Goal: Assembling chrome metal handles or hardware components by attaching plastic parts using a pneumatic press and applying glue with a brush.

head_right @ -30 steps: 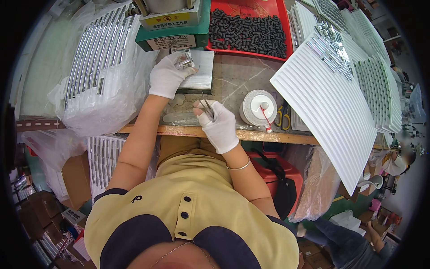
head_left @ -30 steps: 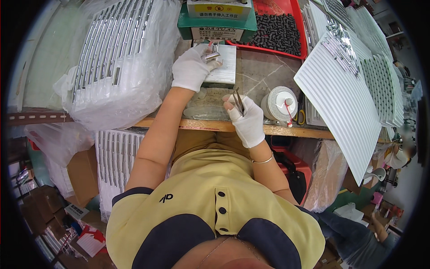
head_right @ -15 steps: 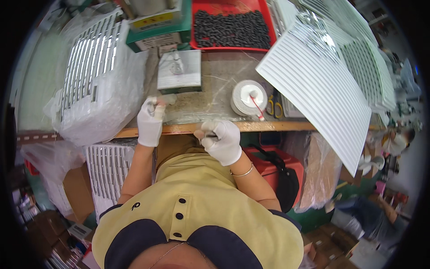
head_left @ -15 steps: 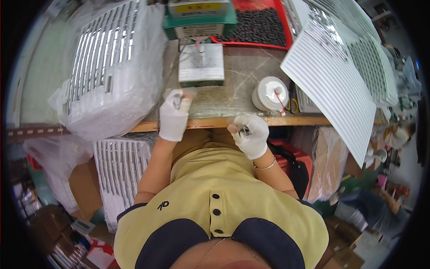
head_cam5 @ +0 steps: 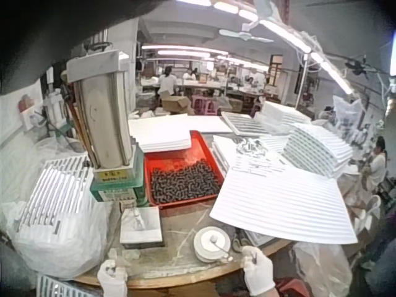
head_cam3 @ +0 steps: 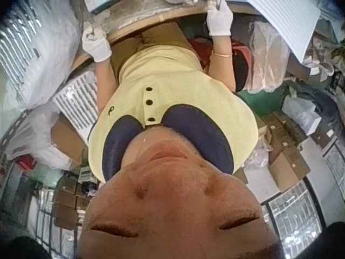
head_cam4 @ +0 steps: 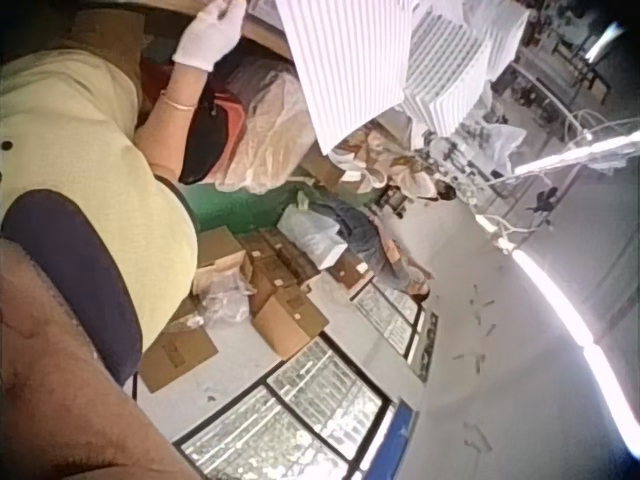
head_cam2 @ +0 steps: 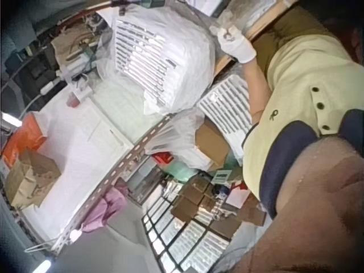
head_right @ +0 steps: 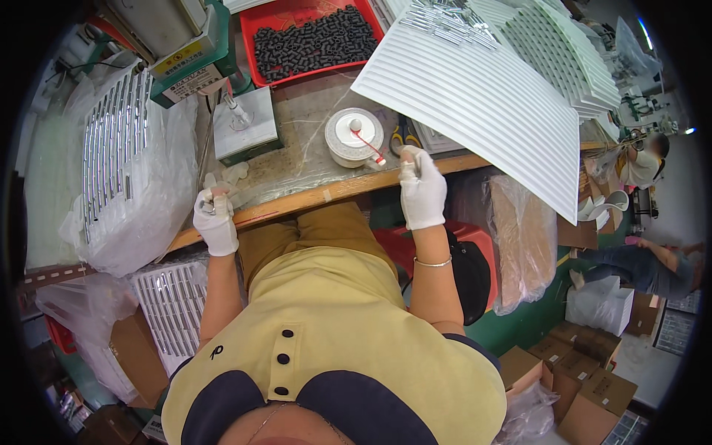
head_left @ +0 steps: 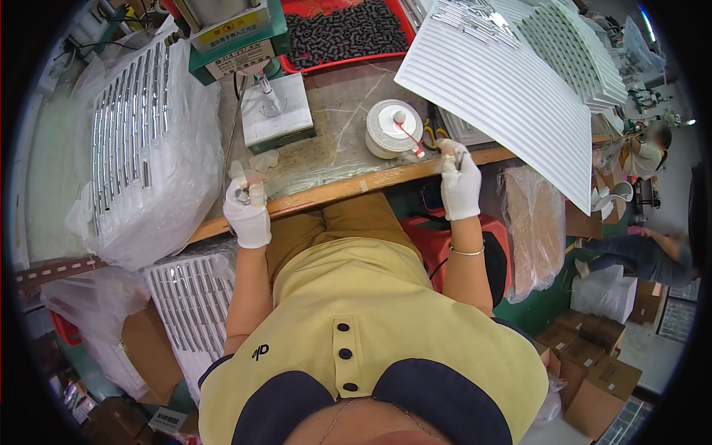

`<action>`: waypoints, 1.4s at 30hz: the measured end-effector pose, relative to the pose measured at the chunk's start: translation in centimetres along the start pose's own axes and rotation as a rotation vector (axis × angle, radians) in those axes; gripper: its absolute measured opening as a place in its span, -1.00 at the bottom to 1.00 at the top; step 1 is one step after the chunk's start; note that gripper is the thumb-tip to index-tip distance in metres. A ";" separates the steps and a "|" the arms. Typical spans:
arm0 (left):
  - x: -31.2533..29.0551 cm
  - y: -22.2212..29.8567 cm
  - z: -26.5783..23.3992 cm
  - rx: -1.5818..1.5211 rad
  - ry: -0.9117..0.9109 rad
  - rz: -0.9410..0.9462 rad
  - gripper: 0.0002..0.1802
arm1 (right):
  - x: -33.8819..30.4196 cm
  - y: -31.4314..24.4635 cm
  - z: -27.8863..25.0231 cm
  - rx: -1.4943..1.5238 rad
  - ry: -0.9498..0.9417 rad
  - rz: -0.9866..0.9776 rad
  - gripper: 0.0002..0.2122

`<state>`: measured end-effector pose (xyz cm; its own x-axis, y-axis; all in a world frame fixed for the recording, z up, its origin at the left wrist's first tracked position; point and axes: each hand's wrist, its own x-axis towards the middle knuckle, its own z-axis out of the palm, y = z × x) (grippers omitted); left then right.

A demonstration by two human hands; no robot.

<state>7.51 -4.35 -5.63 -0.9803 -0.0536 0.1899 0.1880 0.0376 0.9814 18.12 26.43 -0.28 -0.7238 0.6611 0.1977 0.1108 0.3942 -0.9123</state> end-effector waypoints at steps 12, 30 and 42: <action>-0.5 -0.6 0.3 0.202 -0.024 0.197 -0.90 | 0.2 0.5 0.3 0.141 -0.181 0.238 -0.74; -0.3 -1.5 0.3 0.221 0.027 0.251 -0.90 | 0.9 0.1 0.7 0.339 -0.466 0.483 -0.74; 0.4 -2.2 0.4 0.451 -0.014 0.266 -0.95 | 0.6 0.9 1.1 0.519 -0.423 0.442 -0.70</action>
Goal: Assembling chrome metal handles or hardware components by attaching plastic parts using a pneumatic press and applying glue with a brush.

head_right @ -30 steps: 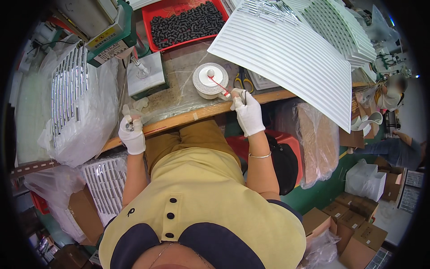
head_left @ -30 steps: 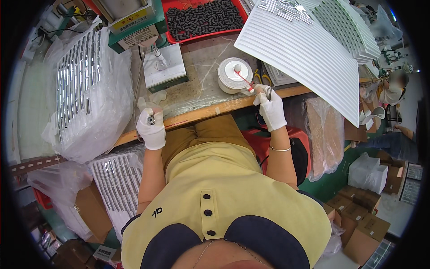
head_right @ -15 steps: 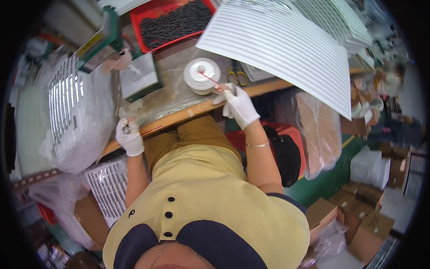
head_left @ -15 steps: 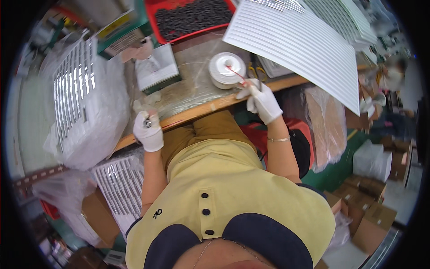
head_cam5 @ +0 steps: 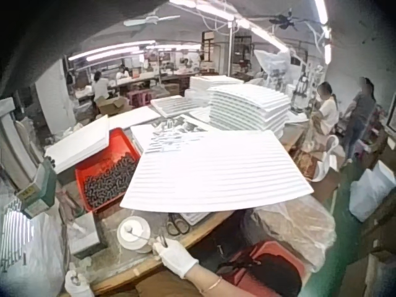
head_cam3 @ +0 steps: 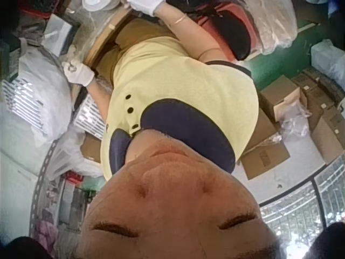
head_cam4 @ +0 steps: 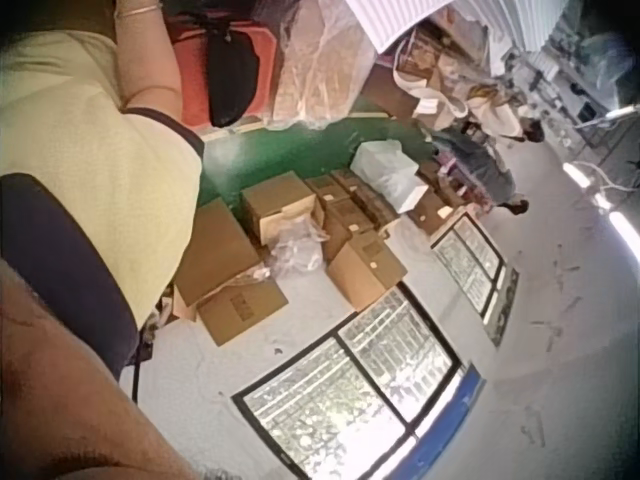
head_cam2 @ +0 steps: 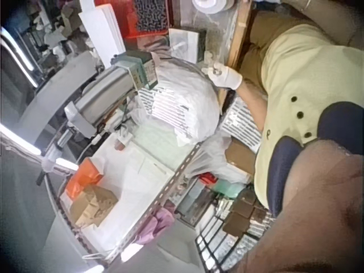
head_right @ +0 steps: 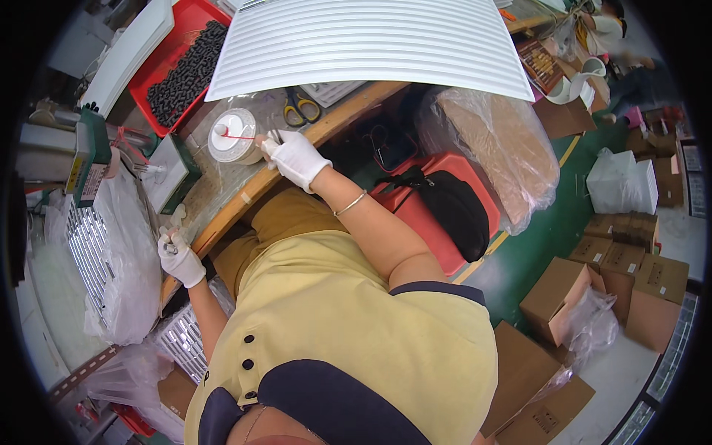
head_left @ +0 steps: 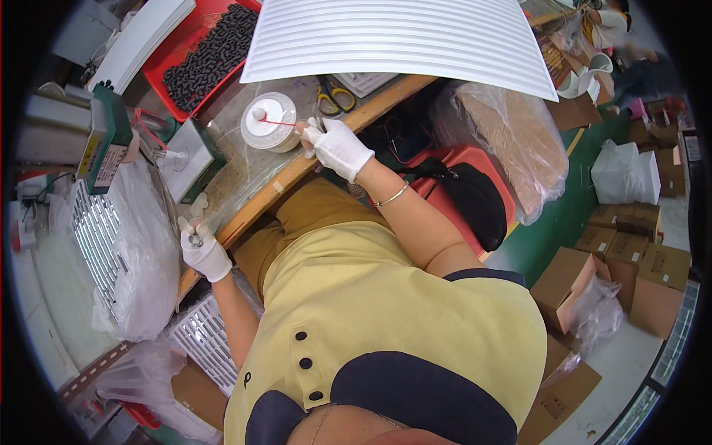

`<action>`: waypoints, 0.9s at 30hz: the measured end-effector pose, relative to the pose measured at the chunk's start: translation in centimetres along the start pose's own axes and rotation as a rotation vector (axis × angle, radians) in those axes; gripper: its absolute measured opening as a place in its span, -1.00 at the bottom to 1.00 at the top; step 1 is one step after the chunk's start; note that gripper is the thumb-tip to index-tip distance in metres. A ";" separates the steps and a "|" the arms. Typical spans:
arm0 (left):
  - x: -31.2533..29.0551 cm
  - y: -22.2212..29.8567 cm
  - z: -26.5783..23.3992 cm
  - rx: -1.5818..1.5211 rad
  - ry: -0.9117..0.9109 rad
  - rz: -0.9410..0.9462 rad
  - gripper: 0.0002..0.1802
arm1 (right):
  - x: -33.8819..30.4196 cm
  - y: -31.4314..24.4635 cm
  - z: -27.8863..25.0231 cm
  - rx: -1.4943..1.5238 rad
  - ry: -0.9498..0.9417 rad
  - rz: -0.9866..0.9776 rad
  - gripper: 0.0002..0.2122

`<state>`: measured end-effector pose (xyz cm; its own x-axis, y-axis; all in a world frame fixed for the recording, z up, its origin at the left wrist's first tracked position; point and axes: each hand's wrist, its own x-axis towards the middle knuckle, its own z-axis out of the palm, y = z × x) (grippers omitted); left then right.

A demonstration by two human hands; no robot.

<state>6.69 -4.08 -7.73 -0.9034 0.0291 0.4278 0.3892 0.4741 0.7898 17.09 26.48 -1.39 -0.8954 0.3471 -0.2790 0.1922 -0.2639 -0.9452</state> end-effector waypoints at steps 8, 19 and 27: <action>0.3 1.3 0.1 0.042 -0.028 0.011 -0.88 | -4.0 -3.4 -4.0 -0.114 -0.016 -0.085 -0.62; 0.7 1.4 0.2 0.163 -0.020 0.034 -0.87 | -12.9 -3.2 -14.4 -0.235 0.037 0.059 -0.65; 0.6 3.0 0.8 0.214 -0.013 0.038 -0.86 | -13.2 5.0 -18.8 -0.074 0.203 0.244 -0.70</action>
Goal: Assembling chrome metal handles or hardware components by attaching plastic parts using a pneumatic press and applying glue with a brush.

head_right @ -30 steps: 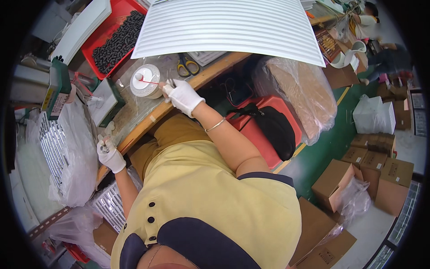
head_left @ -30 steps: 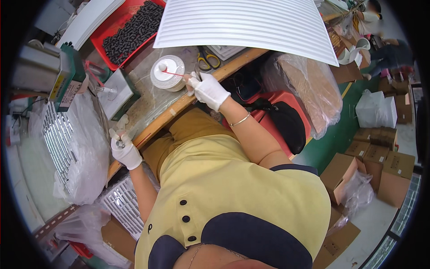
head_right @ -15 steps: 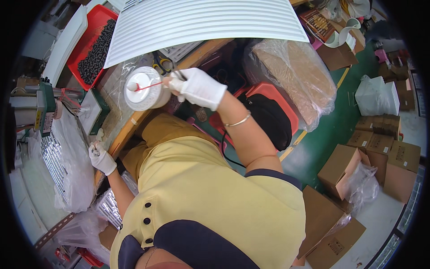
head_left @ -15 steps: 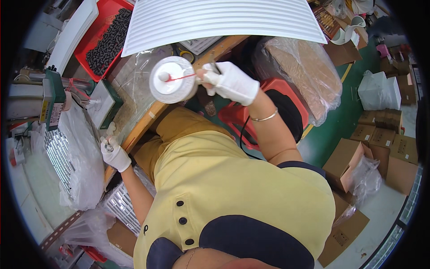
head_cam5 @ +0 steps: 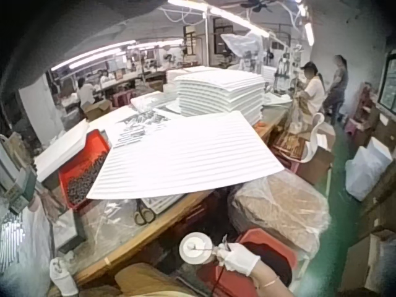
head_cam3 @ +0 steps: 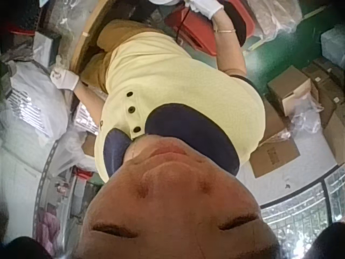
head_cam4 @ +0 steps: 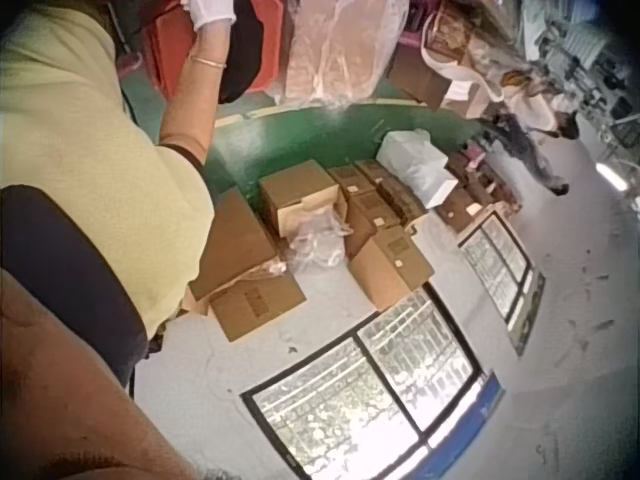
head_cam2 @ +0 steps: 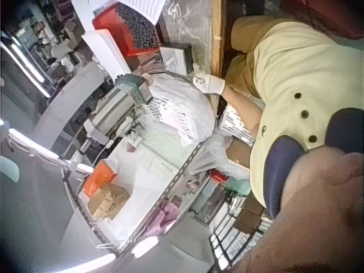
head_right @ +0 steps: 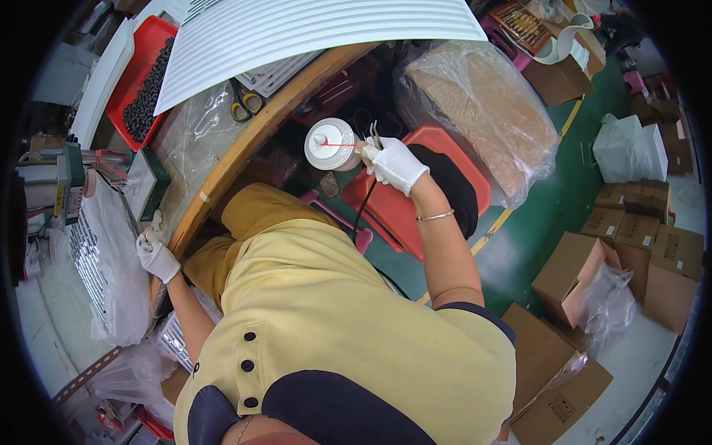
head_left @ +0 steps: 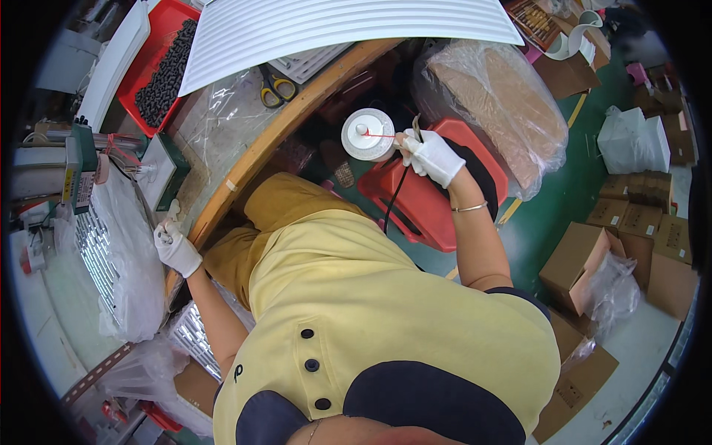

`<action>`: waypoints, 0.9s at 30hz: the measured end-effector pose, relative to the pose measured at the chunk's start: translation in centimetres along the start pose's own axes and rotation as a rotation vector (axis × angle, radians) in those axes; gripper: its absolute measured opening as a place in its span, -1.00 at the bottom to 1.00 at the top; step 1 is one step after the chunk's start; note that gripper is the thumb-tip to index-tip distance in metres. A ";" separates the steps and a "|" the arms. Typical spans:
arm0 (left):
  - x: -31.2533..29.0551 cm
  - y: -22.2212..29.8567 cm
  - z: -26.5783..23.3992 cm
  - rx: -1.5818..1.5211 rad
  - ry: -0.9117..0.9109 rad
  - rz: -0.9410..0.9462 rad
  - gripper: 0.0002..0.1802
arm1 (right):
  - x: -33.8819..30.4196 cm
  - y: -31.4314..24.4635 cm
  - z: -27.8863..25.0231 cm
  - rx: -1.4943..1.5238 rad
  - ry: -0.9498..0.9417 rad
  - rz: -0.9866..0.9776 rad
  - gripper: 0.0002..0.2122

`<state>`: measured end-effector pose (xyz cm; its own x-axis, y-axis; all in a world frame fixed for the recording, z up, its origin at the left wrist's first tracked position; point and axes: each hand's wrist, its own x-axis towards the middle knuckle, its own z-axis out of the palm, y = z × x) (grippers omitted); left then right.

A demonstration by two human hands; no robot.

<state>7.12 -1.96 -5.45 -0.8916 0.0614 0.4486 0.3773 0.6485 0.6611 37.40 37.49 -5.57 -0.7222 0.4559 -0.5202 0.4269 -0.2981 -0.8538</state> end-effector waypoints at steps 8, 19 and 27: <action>0.3 1.0 0.2 0.045 -0.053 0.036 -0.85 | 1.8 3.8 0.1 0.171 0.074 -0.044 -0.72; -1.3 17.7 11.5 -0.320 -0.871 0.182 -0.78 | -0.3 -0.5 -1.4 0.157 0.171 -0.113 -0.75; 1.8 28.5 15.4 -1.048 -0.665 -0.649 -0.64 | -0.7 -1.0 -4.9 0.162 0.344 -0.174 -0.73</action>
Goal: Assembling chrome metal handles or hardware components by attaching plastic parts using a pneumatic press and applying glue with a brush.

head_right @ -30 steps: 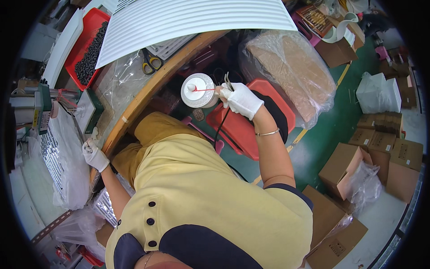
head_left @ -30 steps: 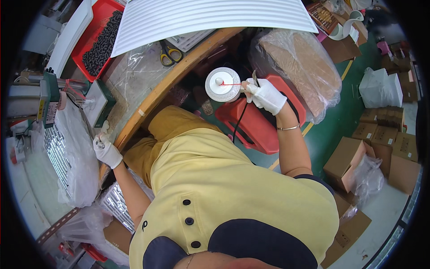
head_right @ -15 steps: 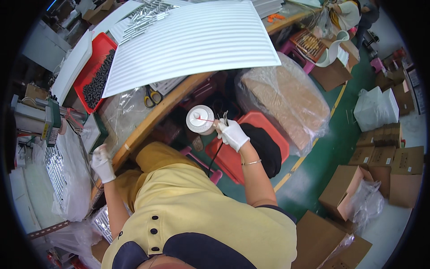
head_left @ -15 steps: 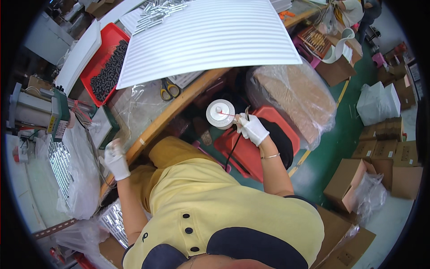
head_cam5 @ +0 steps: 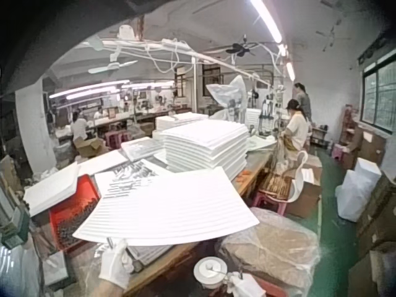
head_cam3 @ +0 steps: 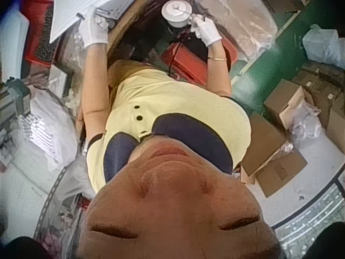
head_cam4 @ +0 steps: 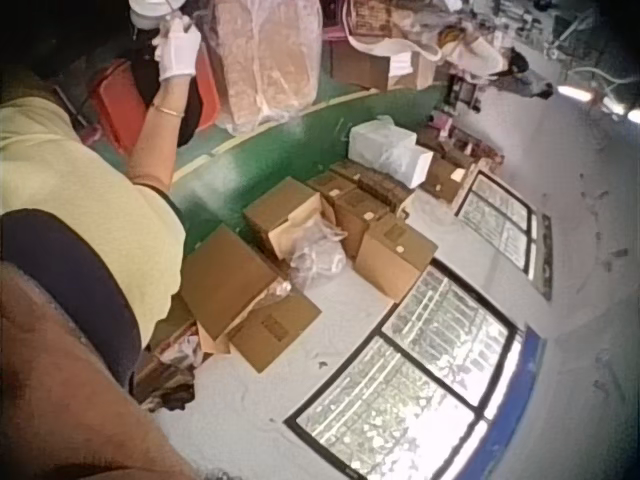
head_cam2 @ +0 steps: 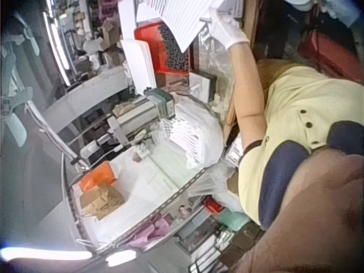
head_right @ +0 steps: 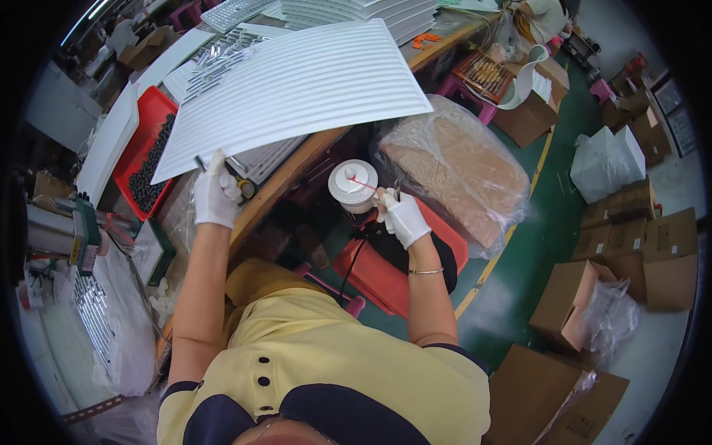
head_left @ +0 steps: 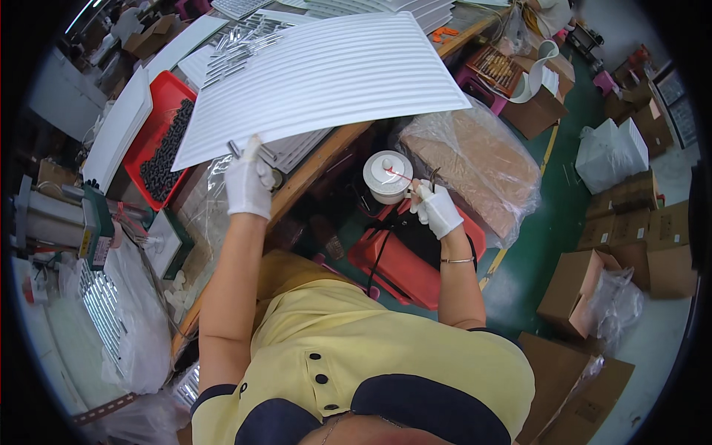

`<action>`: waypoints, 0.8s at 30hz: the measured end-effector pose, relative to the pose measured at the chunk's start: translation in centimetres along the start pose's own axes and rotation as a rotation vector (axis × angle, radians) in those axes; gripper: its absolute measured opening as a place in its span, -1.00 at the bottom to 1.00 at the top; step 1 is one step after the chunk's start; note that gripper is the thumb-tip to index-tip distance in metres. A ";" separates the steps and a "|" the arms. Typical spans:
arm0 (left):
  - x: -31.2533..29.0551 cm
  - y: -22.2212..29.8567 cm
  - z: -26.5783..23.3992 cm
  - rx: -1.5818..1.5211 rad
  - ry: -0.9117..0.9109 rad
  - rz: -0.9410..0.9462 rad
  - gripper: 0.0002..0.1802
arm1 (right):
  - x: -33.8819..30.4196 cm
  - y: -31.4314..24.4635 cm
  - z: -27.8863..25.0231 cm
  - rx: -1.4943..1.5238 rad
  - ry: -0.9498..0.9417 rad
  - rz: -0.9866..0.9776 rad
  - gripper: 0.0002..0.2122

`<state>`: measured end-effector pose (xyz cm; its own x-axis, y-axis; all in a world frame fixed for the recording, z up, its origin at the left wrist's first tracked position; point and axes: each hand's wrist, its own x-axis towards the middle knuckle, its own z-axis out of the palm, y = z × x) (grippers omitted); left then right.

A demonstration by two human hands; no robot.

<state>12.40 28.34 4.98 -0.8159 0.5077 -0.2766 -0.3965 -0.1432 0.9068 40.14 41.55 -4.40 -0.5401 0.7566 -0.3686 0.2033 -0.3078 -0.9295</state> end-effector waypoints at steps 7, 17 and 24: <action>4.7 5.0 -3.8 -0.226 -0.060 -0.018 -0.64 | 1.5 -1.9 -3.4 0.091 0.193 -0.120 -0.71; 7.3 4.9 -7.7 -0.154 0.090 -0.048 -0.67 | 5.2 -6.5 -6.8 0.153 0.368 -0.310 -0.67; 9.8 4.0 -8.2 -0.069 0.093 -0.006 -0.67 | 6.0 -7.6 -7.4 0.135 0.424 -0.282 -0.72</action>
<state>-0.58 25.81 3.27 -0.8474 0.4285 -0.3135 -0.4271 -0.1997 0.8819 41.37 52.66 0.41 -0.1746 0.9792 -0.1033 -0.0239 -0.1091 -0.9937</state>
